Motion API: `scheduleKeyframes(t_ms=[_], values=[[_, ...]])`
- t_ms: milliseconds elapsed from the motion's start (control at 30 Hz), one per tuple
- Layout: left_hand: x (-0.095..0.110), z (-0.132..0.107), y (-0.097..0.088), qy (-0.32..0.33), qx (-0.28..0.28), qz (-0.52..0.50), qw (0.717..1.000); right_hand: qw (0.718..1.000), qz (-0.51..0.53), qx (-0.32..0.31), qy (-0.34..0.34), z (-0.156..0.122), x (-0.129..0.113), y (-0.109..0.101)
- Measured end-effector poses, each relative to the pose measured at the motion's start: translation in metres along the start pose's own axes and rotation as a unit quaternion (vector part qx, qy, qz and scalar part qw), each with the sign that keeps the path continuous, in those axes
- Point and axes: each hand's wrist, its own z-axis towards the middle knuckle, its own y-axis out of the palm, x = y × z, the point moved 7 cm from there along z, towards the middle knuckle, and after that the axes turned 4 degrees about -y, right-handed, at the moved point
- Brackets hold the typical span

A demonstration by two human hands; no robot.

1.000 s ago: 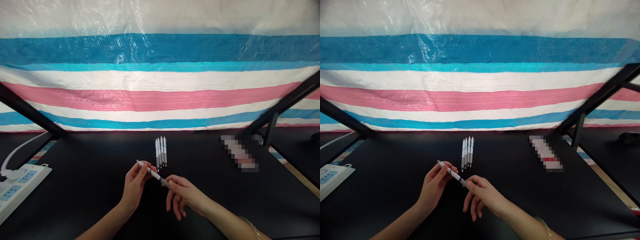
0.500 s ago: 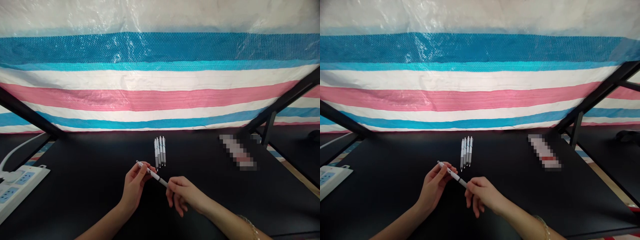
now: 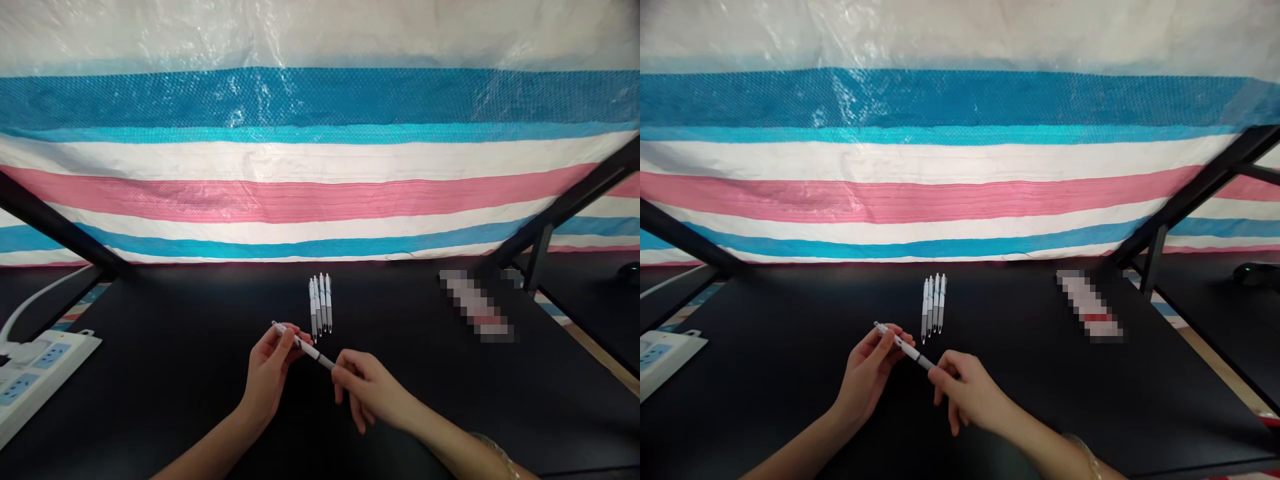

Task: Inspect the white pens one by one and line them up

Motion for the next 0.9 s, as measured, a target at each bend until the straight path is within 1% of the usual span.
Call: scheduleKeyframes(t_ms=[33, 67, 100, 133, 200, 233, 267, 300, 333, 367, 400, 433, 467, 500, 533, 567, 600, 667, 700, 733, 767, 833, 867, 900], values=[[0.000, 0.000, 0.000, 0.003, -0.002, 0.006, 1.000, 0.996, -0.065, 0.045, -0.034, -0.001, -0.006, -0.006], [0.000, 0.000, 0.001, 0.004, -0.006, 0.011, 1.000, 0.988, -0.117, 0.077, -0.058, -0.003, -0.011, -0.010], [0.000, 0.000, 0.001, 0.002, -0.010, 0.014, 1.000, 0.985, -0.140, 0.083, -0.063, -0.004, -0.012, -0.011], [-0.001, 0.000, 0.002, -0.001, -0.014, 0.014, 1.000, 0.988, -0.131, 0.058, -0.049, -0.003, -0.009, -0.009], [-0.005, 0.001, 0.002, -0.014, -0.017, 0.004, 1.000, 0.998, -0.044, -0.040, 0.017, -0.001, 0.003, 0.003], [-0.006, 0.002, 0.001, -0.018, -0.015, -0.003, 1.000, 0.995, 0.006, -0.086, 0.047, -0.001, 0.008, 0.009], [-0.007, 0.002, 0.000, -0.021, -0.011, -0.009, 1.000, 0.991, 0.042, -0.110, 0.063, -0.001, 0.010, 0.012], [-0.007, 0.003, 0.000, -0.022, -0.007, -0.011, 1.000, 0.991, 0.051, -0.110, 0.061, 0.000, 0.010, 0.012], [-0.007, 0.003, -0.001, -0.020, -0.003, -0.009, 1.000, 0.995, 0.027, -0.085, 0.043, 0.001, 0.008, 0.008], [-0.006, 0.003, -0.001, -0.017, 0.000, -0.004, 1.000, 0.998, -0.029, -0.045, 0.012, 0.002, 0.003, 0.002], [-0.005, 0.003, -0.001, -0.014, 0.002, 0.002, 1.000, 0.993, -0.110, 0.004, -0.028, 0.001, -0.003, -0.004], [-0.005, 0.002, -0.001, -0.012, 0.002, 0.007, 1.000, 0.975, -0.202, 0.054, -0.070, -0.001, -0.011, -0.009], [-0.004, 0.002, 0.000, -0.010, 0.002, 0.011, 1.000, 0.948, -0.286, 0.095, -0.106, -0.004, -0.019, -0.011], [-0.004, 0.001, 0.000, -0.009, 0.000, 0.013, 1.000, 0.920, -0.348, 0.120, -0.133, -0.006, -0.025, -0.011], [-0.004, 0.001, 0.001, -0.009, -0.002, 0.014, 1.000, 0.905, -0.377, 0.128, -0.146, -0.008, -0.028, -0.010], [-0.004, 0.001, 0.002, -0.009, -0.006, 0.014, 1.000, 0.908, -0.372, 0.122, -0.146, -0.008, -0.028, -0.009], [-0.004, 0.000, 0.002, -0.010, -0.011, 0.014, 1.000, 0.927, -0.336, 0.105, -0.131, -0.007, -0.024, -0.008], [-0.005, 0.001, 0.004, -0.008, -0.023, 0.010, 1.000, 0.976, -0.200, 0.048, -0.071, -0.003, -0.010, -0.006], [-0.005, 0.001, 0.004, -0.008, -0.030, 0.007, 0.999, 0.993, -0.115, 0.011, -0.033, -0.001, -0.001, -0.003], [-0.005, 0.002, 0.004, -0.010, -0.038, 0.003, 0.999, 0.999, -0.031, -0.033, 0.003, 0.001, 0.006, 0.001], [-0.005, 0.003, 0.005, -0.013, -0.047, -0.003, 0.999, 0.995, 0.047, -0.081, 0.032, 0.002, 0.012, 0.007], [-0.005, 0.005, 0.007, -0.025, -0.073, -0.016, 0.997, 0.968, 0.174, -0.167, 0.072, 0.002, 0.017, 0.016], [-0.005, 0.005, 0.008, -0.030, -0.085, -0.023, 0.996, 0.951, 0.218, -0.199, 0.087, 0.002, 0.018, 0.019], [-0.004, 0.006, 0.009, -0.032, -0.096, -0.029, 0.994, 0.940, 0.244, -0.216, 0.098, 0.001, 0.019, 0.021]])
